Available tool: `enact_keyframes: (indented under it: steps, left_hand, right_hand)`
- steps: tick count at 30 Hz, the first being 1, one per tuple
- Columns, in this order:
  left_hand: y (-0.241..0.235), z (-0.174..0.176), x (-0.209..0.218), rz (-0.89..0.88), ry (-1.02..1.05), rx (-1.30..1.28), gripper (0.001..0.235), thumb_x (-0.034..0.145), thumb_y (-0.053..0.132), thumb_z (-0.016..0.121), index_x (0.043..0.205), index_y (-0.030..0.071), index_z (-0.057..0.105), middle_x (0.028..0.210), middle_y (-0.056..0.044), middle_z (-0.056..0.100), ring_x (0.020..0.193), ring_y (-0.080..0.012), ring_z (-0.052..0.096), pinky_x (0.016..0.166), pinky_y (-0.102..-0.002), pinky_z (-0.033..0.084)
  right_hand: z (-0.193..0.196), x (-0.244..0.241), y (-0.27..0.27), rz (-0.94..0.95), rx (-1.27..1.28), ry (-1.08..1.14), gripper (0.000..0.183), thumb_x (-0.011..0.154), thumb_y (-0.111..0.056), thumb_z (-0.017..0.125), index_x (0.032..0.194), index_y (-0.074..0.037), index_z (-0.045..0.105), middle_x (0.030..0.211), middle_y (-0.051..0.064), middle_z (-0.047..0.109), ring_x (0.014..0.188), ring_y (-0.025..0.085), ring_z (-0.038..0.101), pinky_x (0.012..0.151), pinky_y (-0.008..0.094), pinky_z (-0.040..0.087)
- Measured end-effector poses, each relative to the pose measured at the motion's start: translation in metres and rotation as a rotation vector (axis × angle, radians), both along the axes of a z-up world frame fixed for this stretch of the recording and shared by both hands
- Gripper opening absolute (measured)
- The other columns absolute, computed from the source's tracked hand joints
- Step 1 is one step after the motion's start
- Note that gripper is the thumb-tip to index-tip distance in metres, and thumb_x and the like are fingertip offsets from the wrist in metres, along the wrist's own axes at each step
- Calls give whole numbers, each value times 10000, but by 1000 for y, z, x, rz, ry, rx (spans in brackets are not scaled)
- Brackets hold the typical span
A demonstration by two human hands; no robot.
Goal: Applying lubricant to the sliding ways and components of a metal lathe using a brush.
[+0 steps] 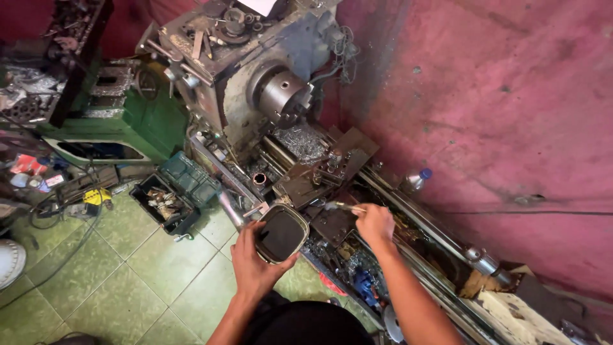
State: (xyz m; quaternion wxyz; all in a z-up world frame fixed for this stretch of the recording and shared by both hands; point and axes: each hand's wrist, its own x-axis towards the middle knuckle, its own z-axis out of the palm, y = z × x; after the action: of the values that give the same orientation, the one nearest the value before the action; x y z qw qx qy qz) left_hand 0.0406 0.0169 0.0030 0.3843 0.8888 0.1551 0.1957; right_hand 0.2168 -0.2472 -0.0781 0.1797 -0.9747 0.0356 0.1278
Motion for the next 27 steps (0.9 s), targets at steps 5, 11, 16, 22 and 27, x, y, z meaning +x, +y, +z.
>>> enact_keyframes:
  steps: [5, 11, 16, 22, 27]
  left_hand:
    - [-3, -7, 0, 8, -10, 8, 915, 516, 500, 963, 1285, 172, 591, 1279, -14, 670, 1162, -219, 646, 907, -412, 411]
    - [-11, -8, -4, 4, 24, 14, 923, 527, 511, 963, 1296, 169, 585, 1296, -26, 664, 1158, -230, 643, 924, -424, 409]
    - [-15, -4, -3, 16, 60, 16, 954, 513, 541, 965, 1305, 175, 579, 1348, -51, 646, 1212, -252, 618, 968, -436, 410]
    - [-19, -10, -6, -8, 31, 34, 934, 515, 529, 965, 1284, 153, 591, 1289, -57, 660, 1153, -246, 636, 935, -419, 431]
    - [-23, -16, -5, -15, 75, 24, 971, 529, 558, 968, 1324, 165, 571, 1339, -30, 629, 1182, -222, 628, 932, -407, 428]
  right_hand:
    - [-5, 7, -19, -73, -10, -92, 307, 901, -253, 589, 1093, -367, 800, 945, 55, 783, 913, 323, 721, 783, 468, 577]
    - [7, -4, 2, 137, 21, 44, 242, 921, -194, 642, 1065, -309, 800, 868, -18, 778, 774, 171, 681, 645, 342, 551]
    - [-10, 6, -2, 18, 15, -6, 197, 960, -280, 630, 1013, -365, 800, 898, -49, 779, 900, 175, 680, 755, 359, 508]
    - [1, 7, -16, -36, 31, -75, 350, 902, -228, 551, 1104, -372, 797, 928, 36, 782, 914, 289, 700, 793, 441, 564]
    - [-5, -10, 9, 308, 113, -19, 196, 954, -227, 638, 1079, -256, 786, 1070, -45, 776, 955, 171, 687, 817, 402, 574]
